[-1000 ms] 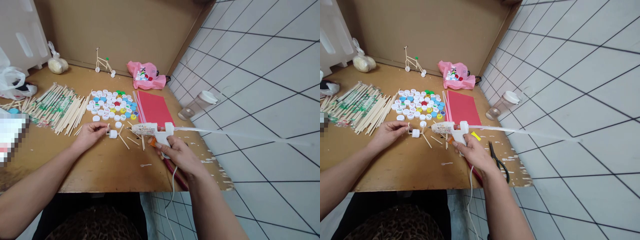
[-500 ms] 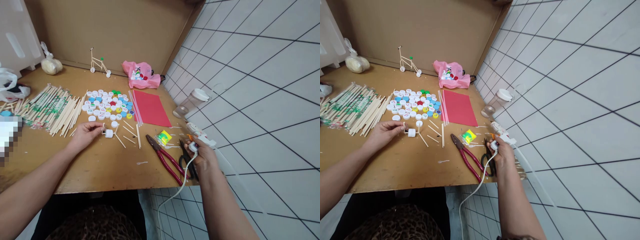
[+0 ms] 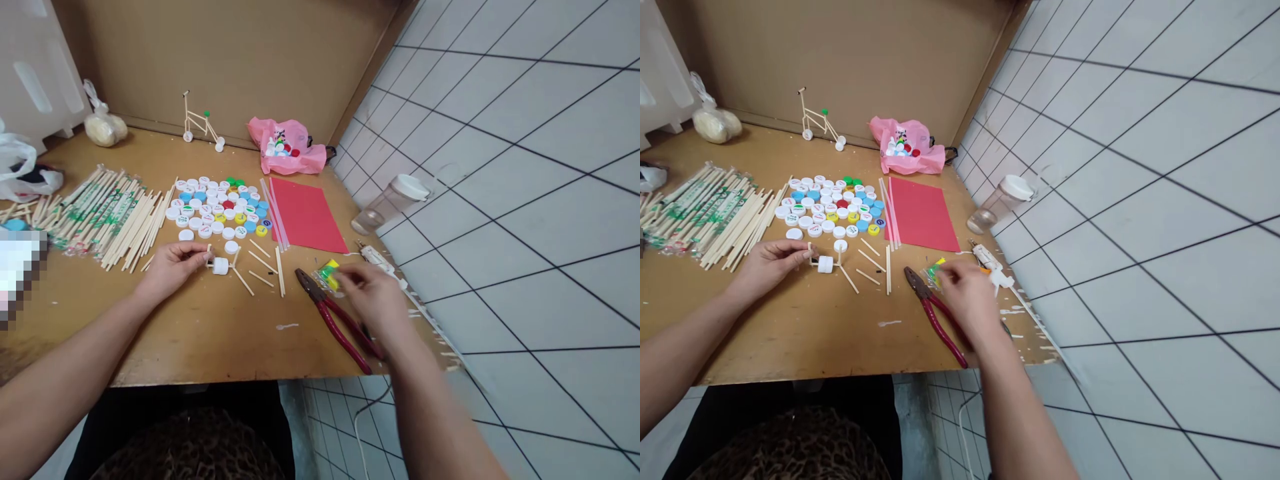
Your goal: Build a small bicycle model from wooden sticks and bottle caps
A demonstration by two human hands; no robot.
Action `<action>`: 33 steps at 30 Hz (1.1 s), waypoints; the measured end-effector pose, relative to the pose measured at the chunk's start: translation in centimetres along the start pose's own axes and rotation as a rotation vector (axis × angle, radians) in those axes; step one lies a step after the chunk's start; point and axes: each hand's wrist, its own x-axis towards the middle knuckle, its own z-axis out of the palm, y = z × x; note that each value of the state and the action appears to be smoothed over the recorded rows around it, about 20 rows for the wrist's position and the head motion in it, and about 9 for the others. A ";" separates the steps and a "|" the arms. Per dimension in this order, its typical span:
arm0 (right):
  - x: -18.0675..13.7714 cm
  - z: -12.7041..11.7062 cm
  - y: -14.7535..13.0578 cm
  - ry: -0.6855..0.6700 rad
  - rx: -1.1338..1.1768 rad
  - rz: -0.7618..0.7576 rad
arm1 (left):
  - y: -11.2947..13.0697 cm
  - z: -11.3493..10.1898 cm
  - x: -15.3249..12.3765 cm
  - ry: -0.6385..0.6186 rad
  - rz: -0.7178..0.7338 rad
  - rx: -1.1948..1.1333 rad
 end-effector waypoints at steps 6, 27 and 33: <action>-0.6 4.9 -7.2 -0.357 -0.204 -0.331 | 0.0 -0.2 0.0 0.006 -0.003 0.012; 3.9 5.7 -9.5 -0.247 0.766 -0.131 | -0.1 0.0 0.3 -0.039 -0.013 -0.015; 4.6 6.4 -10.4 -0.259 0.865 -0.151 | 0.1 0.1 0.3 -0.047 -0.014 -0.026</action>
